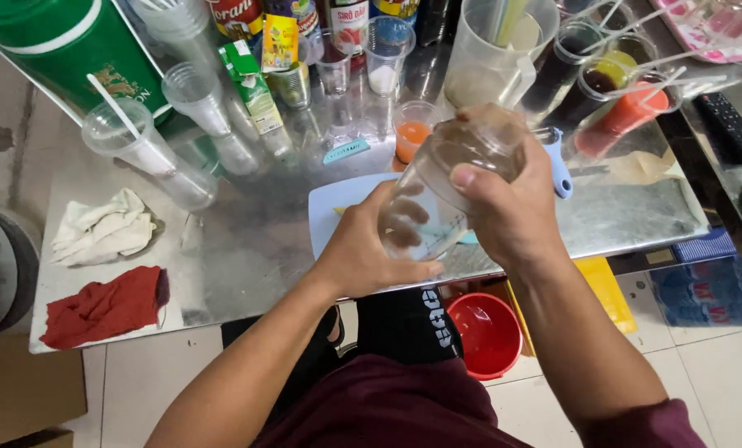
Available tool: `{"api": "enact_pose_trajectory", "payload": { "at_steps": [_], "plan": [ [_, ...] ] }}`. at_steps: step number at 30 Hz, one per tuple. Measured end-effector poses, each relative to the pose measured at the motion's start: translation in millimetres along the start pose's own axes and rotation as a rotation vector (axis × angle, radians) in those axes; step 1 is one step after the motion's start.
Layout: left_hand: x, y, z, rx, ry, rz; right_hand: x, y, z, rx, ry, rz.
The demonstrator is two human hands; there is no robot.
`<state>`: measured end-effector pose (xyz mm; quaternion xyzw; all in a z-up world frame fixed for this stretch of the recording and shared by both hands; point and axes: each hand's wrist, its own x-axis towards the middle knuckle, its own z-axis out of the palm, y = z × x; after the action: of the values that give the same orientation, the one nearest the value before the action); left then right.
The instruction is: The person chops ginger on a cutting board, transfers the pieces into a shaker, rinses the shaker in a bucket, adds orange liquid, shakes the mixture, and pours it into a cup. The person then wipes the countertop with a cloth.
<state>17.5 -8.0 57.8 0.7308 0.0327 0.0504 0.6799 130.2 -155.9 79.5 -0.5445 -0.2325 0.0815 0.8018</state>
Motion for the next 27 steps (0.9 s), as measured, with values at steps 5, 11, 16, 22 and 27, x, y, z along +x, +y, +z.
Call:
{"api": "enact_pose_trajectory", "payload": {
  "at_steps": [5, 11, 16, 22, 27],
  "plan": [
    [6, -28, -7, -0.189, -0.217, 0.034, 10, 13, -16, 0.02, -0.142, -0.044],
    [4, -42, -3, -0.702, -0.69, 0.065, 9, -9, 2, 0.229, -0.382, -0.074],
    [8, -53, 4, -1.218, -0.984, 0.02, 15, -2, 5, 0.372, -0.448, -0.099],
    [24, -8, -31, -0.397, -0.349, 0.096, 19, -1, -5, -0.006, -0.211, -0.158],
    [19, -8, -28, -0.195, -0.279, 0.088, 11, 11, -2, 0.0, -0.158, -0.056]
  ]
}}
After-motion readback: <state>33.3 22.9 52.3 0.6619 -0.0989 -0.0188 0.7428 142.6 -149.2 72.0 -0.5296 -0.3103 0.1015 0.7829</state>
